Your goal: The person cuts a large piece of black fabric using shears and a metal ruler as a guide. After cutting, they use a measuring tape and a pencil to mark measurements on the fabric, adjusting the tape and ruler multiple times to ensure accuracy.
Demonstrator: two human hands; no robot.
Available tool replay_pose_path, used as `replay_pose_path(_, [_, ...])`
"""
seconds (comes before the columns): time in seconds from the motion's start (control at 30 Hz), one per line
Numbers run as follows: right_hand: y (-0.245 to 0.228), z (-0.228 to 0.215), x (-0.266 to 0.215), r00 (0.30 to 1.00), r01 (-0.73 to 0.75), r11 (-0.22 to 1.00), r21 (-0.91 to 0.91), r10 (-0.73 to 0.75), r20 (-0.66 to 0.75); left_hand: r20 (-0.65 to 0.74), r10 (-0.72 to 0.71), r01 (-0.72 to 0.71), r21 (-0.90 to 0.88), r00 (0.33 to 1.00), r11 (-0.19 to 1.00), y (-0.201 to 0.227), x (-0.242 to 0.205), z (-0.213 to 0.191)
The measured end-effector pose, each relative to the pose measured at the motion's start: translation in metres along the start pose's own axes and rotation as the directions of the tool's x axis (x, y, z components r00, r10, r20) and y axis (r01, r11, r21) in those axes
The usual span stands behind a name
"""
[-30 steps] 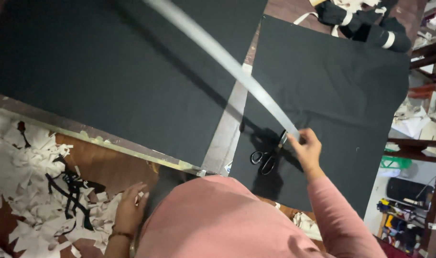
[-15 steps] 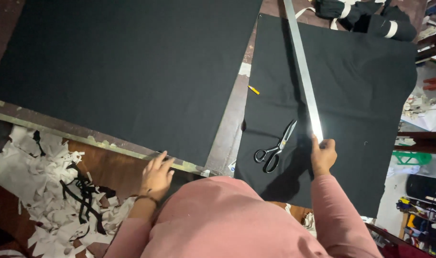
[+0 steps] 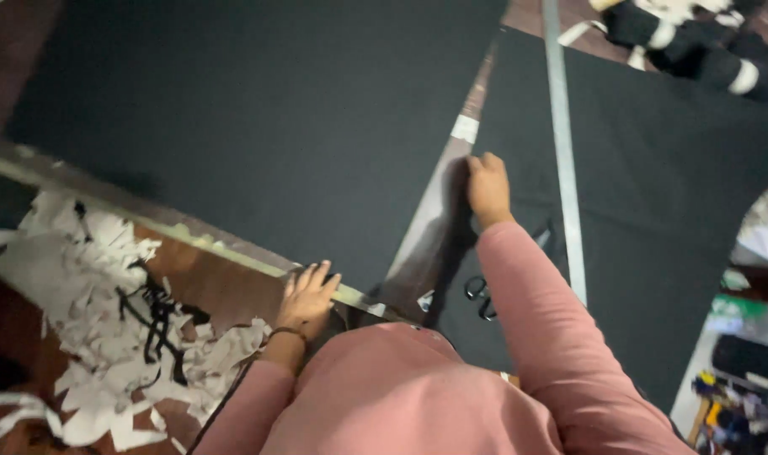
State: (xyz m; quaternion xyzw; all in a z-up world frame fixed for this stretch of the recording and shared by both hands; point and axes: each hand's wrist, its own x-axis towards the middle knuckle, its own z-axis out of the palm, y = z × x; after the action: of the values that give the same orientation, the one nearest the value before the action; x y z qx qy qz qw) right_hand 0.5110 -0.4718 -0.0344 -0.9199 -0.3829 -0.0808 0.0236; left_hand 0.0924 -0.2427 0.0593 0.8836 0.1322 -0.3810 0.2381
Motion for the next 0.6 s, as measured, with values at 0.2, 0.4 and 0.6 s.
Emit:
replay_pose_path(0.2, [-0.062,-0.047,-0.013,0.995,0.09,0.963,0.254,-0.079,-0.056,-0.456,0.022,-0.034,-0.017,0.889,0.999,-0.042,0.009,0.007])
replay_pose_path(0.4, [-0.177,-0.059,-0.095,0.948,0.047,0.882,0.469,-0.188,0.258,-0.573,-0.361,0.25,-0.265,0.736,0.931,-0.171,0.002,-0.102])
replay_pose_path(0.6, [-0.247,-0.066,-0.124,0.886,-0.41,0.846,0.341,0.281,0.368,-0.647,-0.36,0.341,-0.161,0.672,0.926,-0.334,0.001,-0.185])
